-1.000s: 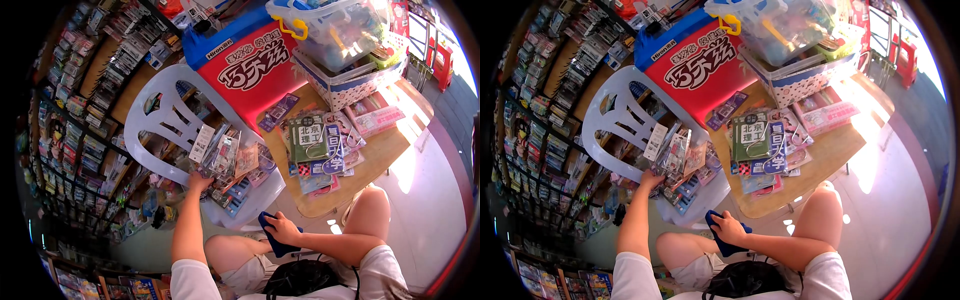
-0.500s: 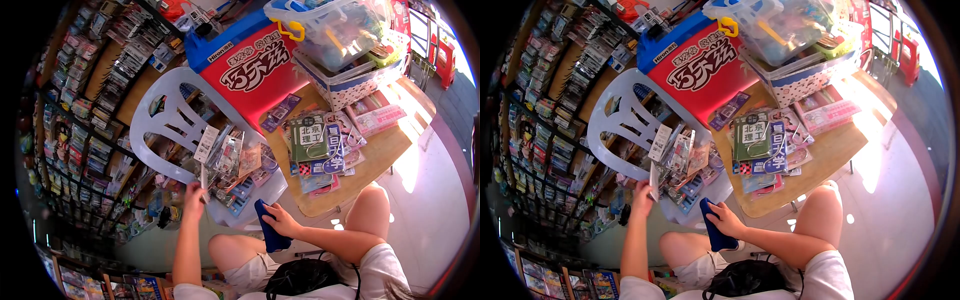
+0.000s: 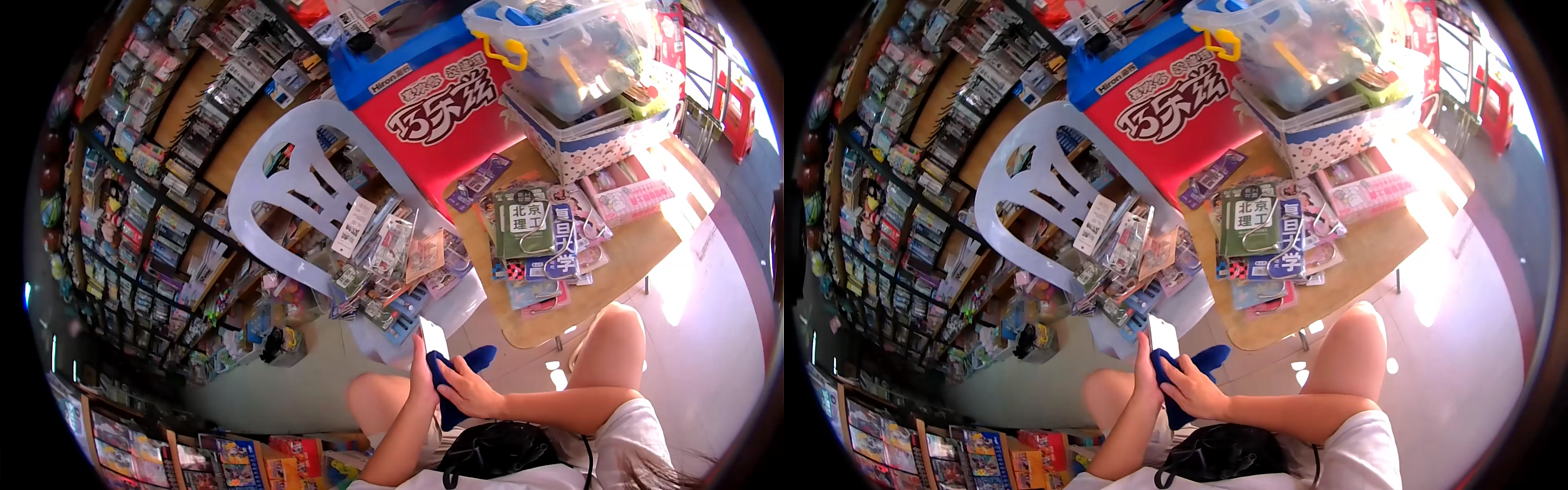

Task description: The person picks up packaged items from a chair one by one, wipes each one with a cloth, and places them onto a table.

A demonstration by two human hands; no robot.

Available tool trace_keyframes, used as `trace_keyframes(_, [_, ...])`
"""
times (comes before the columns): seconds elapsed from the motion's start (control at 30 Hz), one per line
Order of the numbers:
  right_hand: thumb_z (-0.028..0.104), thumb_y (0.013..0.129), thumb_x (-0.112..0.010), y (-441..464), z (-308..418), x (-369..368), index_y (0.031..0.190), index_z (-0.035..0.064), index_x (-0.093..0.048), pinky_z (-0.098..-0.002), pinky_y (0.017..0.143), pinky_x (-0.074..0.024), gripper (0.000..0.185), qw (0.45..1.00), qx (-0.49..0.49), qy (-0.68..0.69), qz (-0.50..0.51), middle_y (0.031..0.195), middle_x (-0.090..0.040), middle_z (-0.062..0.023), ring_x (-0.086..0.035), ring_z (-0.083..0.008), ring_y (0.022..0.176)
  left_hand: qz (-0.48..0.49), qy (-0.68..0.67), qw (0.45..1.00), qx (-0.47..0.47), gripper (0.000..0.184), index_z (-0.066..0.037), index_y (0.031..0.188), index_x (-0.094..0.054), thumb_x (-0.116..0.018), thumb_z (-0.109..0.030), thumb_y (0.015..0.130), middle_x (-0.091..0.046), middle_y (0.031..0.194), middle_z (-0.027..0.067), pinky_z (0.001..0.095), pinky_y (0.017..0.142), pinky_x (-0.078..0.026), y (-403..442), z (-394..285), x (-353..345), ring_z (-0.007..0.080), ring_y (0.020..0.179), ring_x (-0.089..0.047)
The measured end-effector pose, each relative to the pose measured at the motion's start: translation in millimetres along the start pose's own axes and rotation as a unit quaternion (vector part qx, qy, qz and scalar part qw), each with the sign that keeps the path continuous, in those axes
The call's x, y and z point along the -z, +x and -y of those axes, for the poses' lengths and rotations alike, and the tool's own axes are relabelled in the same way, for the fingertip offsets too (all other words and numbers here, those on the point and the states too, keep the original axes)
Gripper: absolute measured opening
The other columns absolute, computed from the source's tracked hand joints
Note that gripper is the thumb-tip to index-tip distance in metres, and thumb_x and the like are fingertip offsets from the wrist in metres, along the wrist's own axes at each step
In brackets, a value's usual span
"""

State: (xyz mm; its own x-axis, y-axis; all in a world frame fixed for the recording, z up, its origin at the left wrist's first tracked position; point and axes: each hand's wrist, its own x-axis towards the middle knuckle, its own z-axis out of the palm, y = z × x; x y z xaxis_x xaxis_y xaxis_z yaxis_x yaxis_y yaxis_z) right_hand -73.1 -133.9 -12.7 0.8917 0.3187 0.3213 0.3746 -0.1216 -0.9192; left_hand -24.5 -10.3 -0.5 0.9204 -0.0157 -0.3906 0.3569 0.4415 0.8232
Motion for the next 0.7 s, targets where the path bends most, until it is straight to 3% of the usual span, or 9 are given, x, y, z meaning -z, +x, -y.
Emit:
trace_keyframes(0.13, [0.019,0.084,-0.056,12,-11,8,0.125,0.0065,-0.047,-0.0399,0.074,-0.0443,0.044,0.995,-0.033,-0.046,-0.083,0.092,-0.044,-0.0191,-0.05,-0.0355,0.085,0.06,-0.035,0.991,0.111,0.059,-0.011,0.135,-0.035,-0.04,-0.052,0.092,-0.044,0.128,0.0083,0.0331,0.095,-0.039,-20,12,-7,0.0197,0.119,-0.042])
trace_keyframes(0.2, [0.022,0.084,-0.056,25,-18,15,0.122,0.0092,-0.051,-0.0414,0.072,-0.0467,0.04,0.976,-0.117,-0.062,-0.175,0.099,-0.048,-0.0189,-0.055,-0.0377,0.085,0.08,0.055,0.994,0.051,0.055,-0.017,0.142,-0.02,-0.046,-0.028,0.095,-0.036,0.136,0.0094,0.0346,0.097,-0.038,-30,19,-16,0.0207,0.121,-0.041])
trace_keyframes(0.3, [0.026,0.087,-0.053,40,-40,28,0.115,0.0034,-0.055,-0.0381,0.076,-0.0445,0.037,0.959,-0.222,0.018,-0.176,0.1,-0.048,-0.019,-0.053,-0.0338,0.088,0.061,0.05,0.991,0.103,0.056,-0.016,0.143,-0.02,-0.045,-0.013,0.093,-0.036,0.137,0.0119,0.0402,0.098,-0.038,-48,11,-20,0.0246,0.122,-0.042])
trace_keyframes(0.33, [0.028,0.087,-0.053,45,-66,25,0.11,0.0025,-0.057,-0.0366,0.07,-0.0466,0.035,0.951,-0.231,0.104,-0.177,0.092,-0.054,-0.0147,-0.057,-0.0276,0.078,0.083,0.02,0.991,0.108,0.055,-0.016,0.143,-0.021,-0.044,-0.011,0.093,-0.037,0.137,0.0127,0.0412,0.098,-0.038,-51,11,-9,0.0261,0.121,-0.043])
trace_keyframes(0.47, [0.031,0.086,-0.054,50,-82,30,0.104,0.0067,-0.059,-0.0333,0.063,-0.0519,0.031,0.77,-0.371,0.513,-0.079,0.081,-0.063,-0.0095,-0.062,-0.0215,0.065,0.124,-0.052,0.987,0.089,0.053,-0.008,0.14,-0.025,-0.044,-0.005,0.091,-0.041,0.132,0.0144,0.0433,0.095,-0.043,-56,-9,-1,0.0315,0.11,-0.052])
trace_keyframes(0.57, [0.038,0.088,-0.051,48,-66,35,0.108,0.0039,-0.057,-0.0315,0.073,-0.0525,0.04,0.666,-0.413,0.62,0.044,0.099,-0.064,-0.0129,-0.064,-0.0209,0.081,-0.017,0.272,0.962,-0.032,0.059,-0.005,0.14,-0.02,-0.05,-0.006,0.089,-0.039,0.128,0.0142,0.0431,0.09,-0.046,-41,19,3,0.0279,0.106,-0.053])
trace_keyframes(0.63, [0.035,0.091,-0.048,51,-70,31,0.112,0.0027,-0.055,-0.0338,0.076,-0.0501,0.039,0.723,-0.361,0.585,0.063,0.102,-0.063,-0.0135,-0.062,-0.0232,0.084,0.0,0.44,0.877,-0.19,0.07,-0.006,0.143,-0.006,-0.052,-0.012,0.09,-0.036,0.127,0.0135,0.035,0.088,-0.044,-27,51,21,0.023,0.108,-0.047])
trace_keyframes(0.67, [0.034,0.091,-0.047,50,-70,35,0.112,0.0018,-0.054,-0.0357,0.078,-0.049,0.039,0.815,-0.353,0.459,0.017,0.104,-0.062,-0.0142,-0.062,-0.0256,0.087,0.027,0.508,0.821,-0.258,0.069,-0.008,0.144,-0.003,-0.049,-0.018,0.093,-0.036,0.128,0.0119,0.0291,0.083,-0.046,-23,62,21,0.0193,0.107,-0.046])
trace_keyframes(0.7, [0.031,0.091,-0.047,49,-63,39,0.111,0.0011,-0.054,-0.0363,0.079,-0.0479,0.036,0.838,-0.344,0.423,-0.005,0.106,-0.06,-0.0155,-0.06,-0.0271,0.089,0.047,0.473,0.848,-0.233,0.069,-0.008,0.144,-0.001,-0.046,-0.025,0.094,-0.035,0.129,0.0119,0.0294,0.083,-0.045,-24,70,12,0.0197,0.108,-0.046])
